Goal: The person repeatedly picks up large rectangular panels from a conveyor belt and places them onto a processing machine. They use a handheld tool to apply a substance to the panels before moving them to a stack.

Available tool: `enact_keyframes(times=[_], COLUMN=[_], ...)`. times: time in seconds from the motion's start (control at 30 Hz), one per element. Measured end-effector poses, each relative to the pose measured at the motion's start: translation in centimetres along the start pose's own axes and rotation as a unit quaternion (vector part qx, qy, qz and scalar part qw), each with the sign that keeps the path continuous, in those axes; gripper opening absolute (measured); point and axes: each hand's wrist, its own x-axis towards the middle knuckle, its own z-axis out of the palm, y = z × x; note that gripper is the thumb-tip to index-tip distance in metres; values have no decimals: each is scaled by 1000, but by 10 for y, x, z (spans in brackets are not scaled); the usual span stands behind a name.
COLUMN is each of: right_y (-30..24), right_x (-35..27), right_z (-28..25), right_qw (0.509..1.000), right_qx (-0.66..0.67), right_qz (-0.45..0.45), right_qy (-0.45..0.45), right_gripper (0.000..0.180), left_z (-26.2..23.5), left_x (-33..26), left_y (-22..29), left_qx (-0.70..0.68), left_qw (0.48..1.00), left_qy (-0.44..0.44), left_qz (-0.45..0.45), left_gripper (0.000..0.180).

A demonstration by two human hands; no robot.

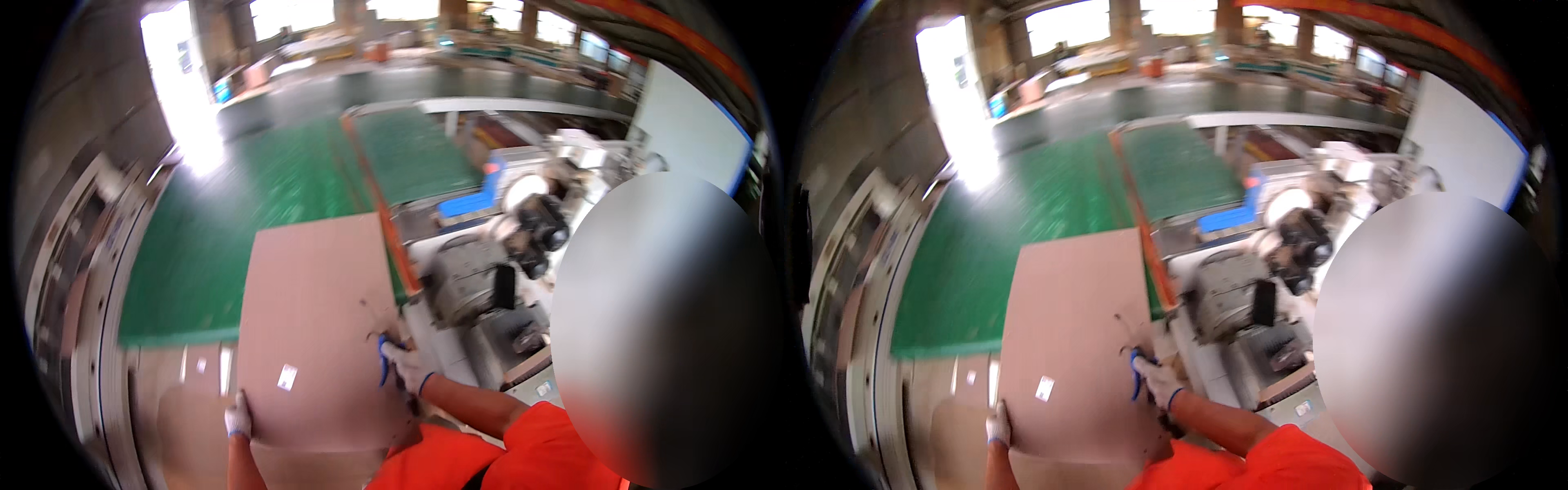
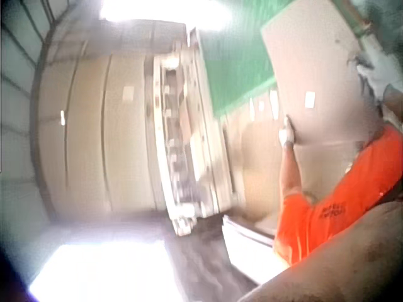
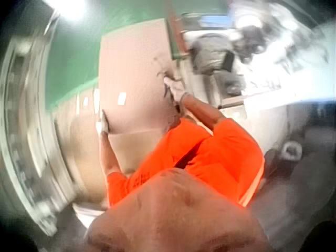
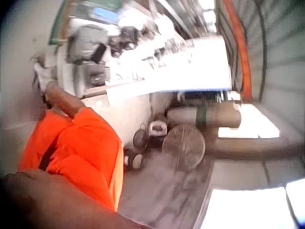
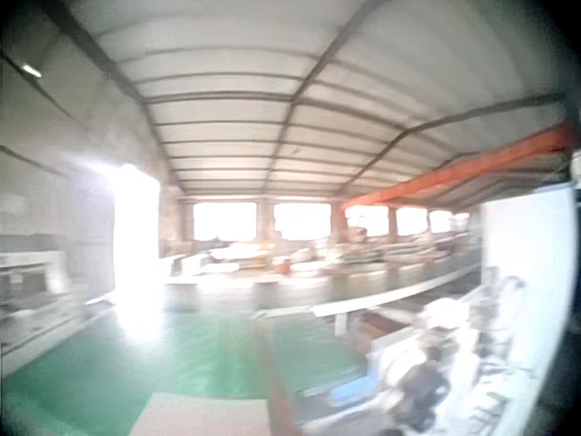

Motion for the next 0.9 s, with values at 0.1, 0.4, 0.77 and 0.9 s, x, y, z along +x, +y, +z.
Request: enact_keyframes(times=[0.1, 0.4, 0.77, 0.9], right_y=[36, 87, 208, 302], right_x=[-13, -185, -468, -577], right_z=[10, 158, 299, 320], right_qw=[992, 931, 707, 645], right_qx=[-77, -110, -200, -244], right_qz=[101, 174, 148, 142], right_qy=[-11, -302, -662, -710], right_gripper=[32, 29, 22, 21], left_z=[-61, -271, -255, -265], left_x=[-93, -407, -747, -817], left_y=[-14, -112, -364, -406], left_qx=[61, 112, -6, 45], left_qw=[994, 922, 720, 642], left_qy=[71, 287, 506, 514], left_qz=[-54, -235, -475, -567], left_gripper=[82, 70, 73, 74])
